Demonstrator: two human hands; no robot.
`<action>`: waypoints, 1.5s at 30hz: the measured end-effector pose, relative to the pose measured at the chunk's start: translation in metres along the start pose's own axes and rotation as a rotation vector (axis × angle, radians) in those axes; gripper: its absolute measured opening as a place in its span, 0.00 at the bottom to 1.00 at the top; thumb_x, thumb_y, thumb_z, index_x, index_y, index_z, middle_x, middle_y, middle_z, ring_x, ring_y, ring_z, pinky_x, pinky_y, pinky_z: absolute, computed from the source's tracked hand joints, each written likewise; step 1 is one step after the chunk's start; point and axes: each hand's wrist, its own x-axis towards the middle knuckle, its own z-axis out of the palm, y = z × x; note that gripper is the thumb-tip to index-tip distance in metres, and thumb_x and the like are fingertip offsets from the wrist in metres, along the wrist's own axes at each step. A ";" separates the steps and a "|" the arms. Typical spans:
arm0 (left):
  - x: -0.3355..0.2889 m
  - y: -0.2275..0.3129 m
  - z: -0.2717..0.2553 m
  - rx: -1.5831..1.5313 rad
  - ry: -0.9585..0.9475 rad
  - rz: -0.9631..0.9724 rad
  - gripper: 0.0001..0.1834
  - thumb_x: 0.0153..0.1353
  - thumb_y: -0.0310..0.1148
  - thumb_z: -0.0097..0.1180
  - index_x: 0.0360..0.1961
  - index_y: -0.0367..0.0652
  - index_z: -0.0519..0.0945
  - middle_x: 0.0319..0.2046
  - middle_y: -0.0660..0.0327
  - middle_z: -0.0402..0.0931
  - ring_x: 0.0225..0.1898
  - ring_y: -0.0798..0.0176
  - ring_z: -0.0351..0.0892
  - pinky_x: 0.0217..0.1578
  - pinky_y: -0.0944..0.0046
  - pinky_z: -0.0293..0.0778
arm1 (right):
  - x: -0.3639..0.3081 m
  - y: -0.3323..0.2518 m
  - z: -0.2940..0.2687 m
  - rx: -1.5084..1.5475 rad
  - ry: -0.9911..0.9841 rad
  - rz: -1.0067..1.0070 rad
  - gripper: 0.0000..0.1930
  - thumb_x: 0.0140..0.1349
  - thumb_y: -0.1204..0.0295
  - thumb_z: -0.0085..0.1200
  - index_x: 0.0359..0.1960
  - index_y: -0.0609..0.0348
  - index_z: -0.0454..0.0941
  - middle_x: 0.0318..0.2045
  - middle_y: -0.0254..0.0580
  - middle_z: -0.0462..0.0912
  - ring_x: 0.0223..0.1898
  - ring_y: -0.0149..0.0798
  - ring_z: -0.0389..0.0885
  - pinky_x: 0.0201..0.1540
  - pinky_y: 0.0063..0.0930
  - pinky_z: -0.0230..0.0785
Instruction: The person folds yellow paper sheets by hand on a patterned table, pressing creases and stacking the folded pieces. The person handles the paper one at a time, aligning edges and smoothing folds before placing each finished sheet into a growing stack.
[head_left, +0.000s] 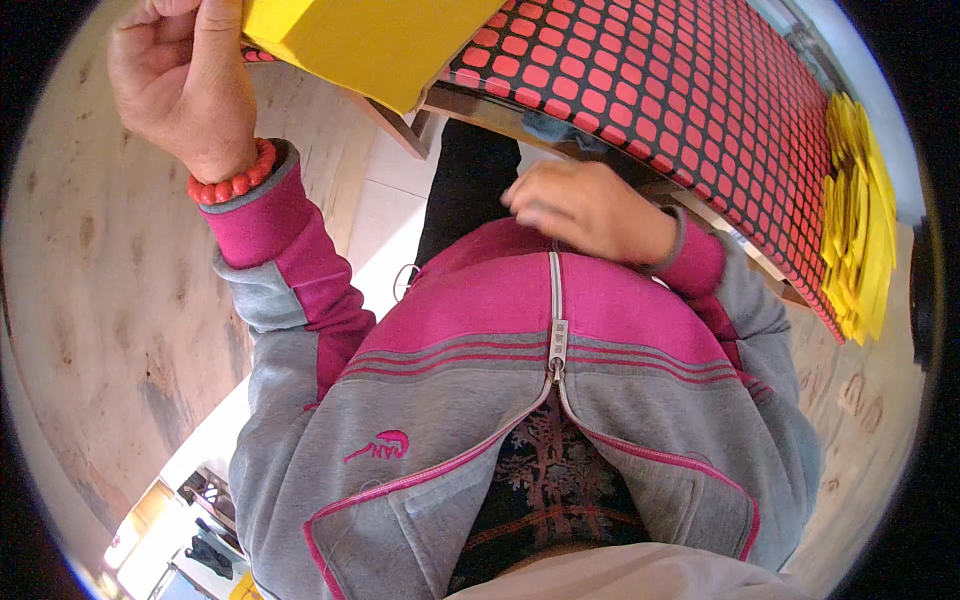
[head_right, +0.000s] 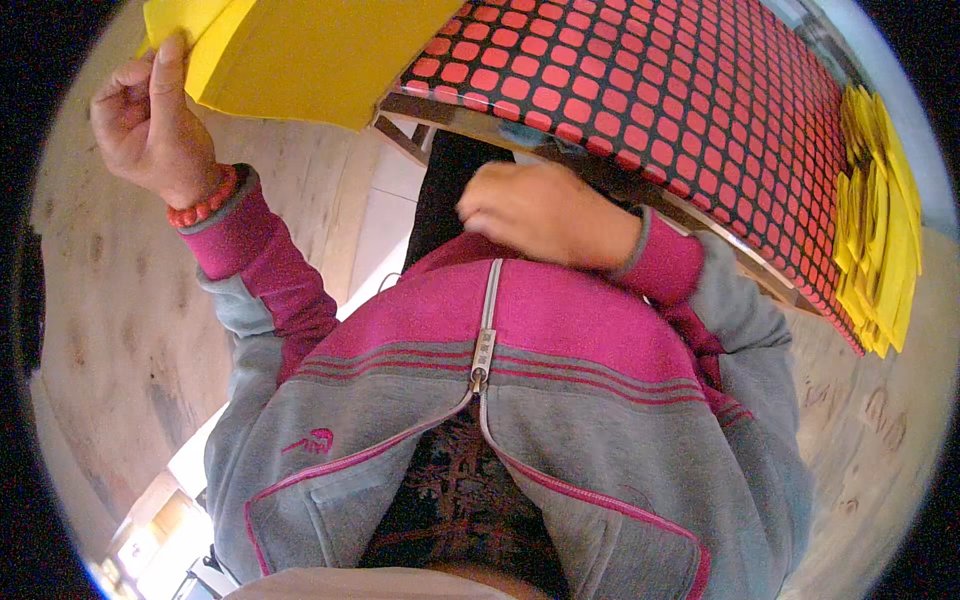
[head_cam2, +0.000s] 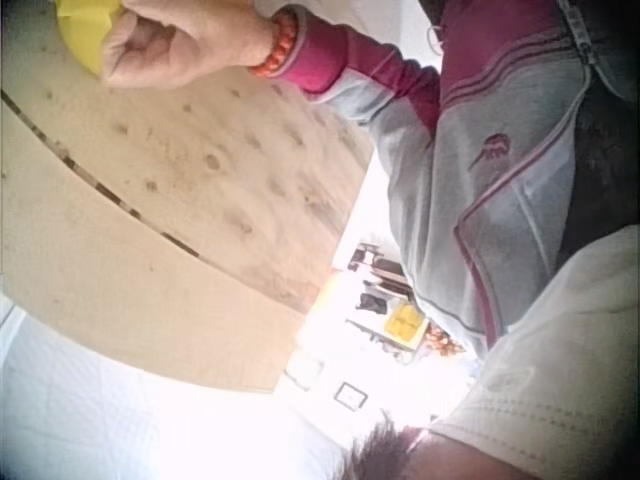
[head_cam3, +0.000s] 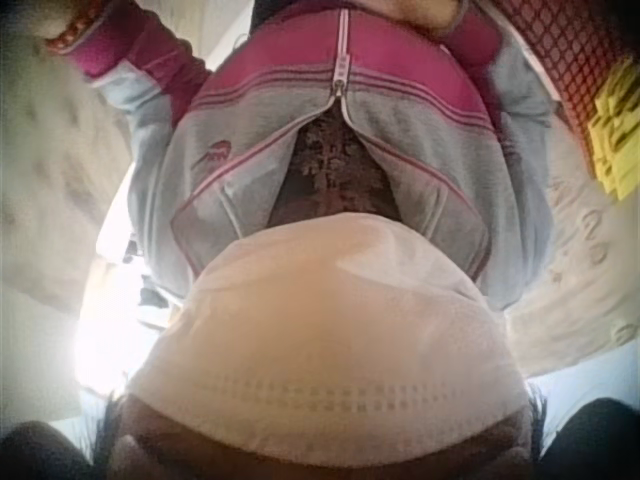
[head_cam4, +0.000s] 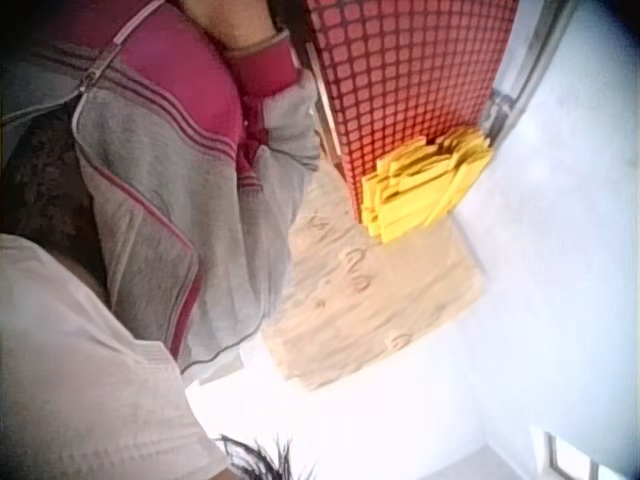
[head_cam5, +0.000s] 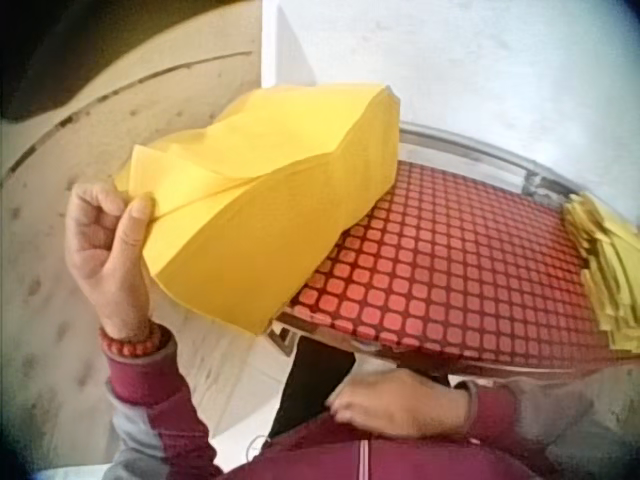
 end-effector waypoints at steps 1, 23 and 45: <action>0.000 0.000 -0.001 0.014 -0.003 -0.007 0.08 0.59 0.13 0.63 0.34 0.35 0.76 0.35 0.50 0.83 0.36 0.61 0.85 0.44 0.65 0.83 | -0.010 0.021 0.007 -0.073 0.054 0.092 0.08 0.69 0.67 0.49 0.42 0.58 0.75 0.37 0.46 0.78 0.42 0.51 0.79 0.47 0.42 0.73; 0.011 0.046 0.001 0.041 -0.440 -0.181 0.11 0.63 0.20 0.50 0.39 0.35 0.85 0.38 0.60 0.82 0.41 0.66 0.78 0.44 0.69 0.71 | -0.050 0.089 0.028 -0.671 0.249 0.427 0.12 0.63 0.67 0.58 0.43 0.62 0.80 0.45 0.49 0.82 0.50 0.53 0.80 0.53 0.46 0.71; 0.018 0.048 -0.007 -0.090 -0.545 -0.384 0.17 0.62 0.28 0.42 0.41 0.36 0.84 0.42 0.58 0.82 0.47 0.62 0.77 0.53 0.66 0.67 | 0.171 -0.073 -0.126 -0.394 0.203 -0.537 0.11 0.58 0.71 0.64 0.41 0.59 0.80 0.52 0.52 0.80 0.60 0.56 0.76 0.60 0.42 0.68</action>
